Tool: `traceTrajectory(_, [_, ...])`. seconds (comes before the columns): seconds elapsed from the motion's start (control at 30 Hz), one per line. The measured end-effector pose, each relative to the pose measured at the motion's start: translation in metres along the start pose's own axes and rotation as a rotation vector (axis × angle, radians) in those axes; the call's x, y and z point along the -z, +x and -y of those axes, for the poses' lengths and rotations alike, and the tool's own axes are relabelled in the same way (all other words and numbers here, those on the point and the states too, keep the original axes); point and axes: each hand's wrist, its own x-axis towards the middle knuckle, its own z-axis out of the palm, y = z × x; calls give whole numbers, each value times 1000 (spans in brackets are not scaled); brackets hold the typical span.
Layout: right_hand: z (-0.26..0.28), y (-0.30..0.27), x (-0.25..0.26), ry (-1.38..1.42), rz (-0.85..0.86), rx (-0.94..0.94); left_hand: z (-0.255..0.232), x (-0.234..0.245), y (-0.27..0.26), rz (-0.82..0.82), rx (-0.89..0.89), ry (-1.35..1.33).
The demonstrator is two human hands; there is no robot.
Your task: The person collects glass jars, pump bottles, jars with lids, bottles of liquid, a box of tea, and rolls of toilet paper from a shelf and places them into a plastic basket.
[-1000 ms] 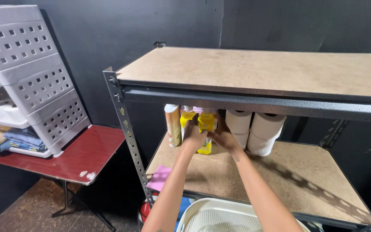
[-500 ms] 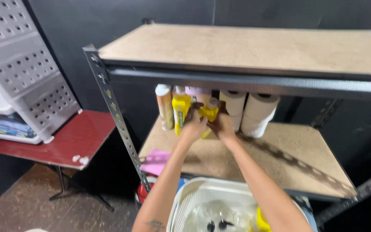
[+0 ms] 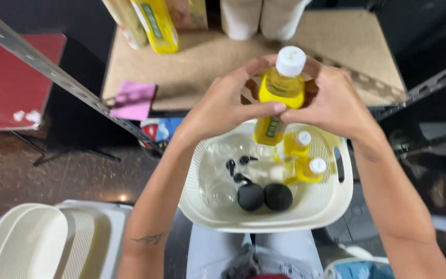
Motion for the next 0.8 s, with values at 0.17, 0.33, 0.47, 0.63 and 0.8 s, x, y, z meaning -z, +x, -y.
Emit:
traceTrajectory(0.17, [-27,-50,-6,-184,170,-13,10,-37,-19,209,36,175])
traceTrajectory(0.33, [-59,-72,-31,-42,242,-108,39,-67,-28,308,131,154])
traceTrajectory(0.47, [-98,-86,-52,-426,334,24,72,-99,-34,335,150,294])
traceTrajectory(0.63, [-126,-96,-68,-599,386,27,110,-133,-42,331,193,404])
traceTrajectory(0.8, [-141,-107,-80,-709,377,63,133,-151,-50,343,210,404])
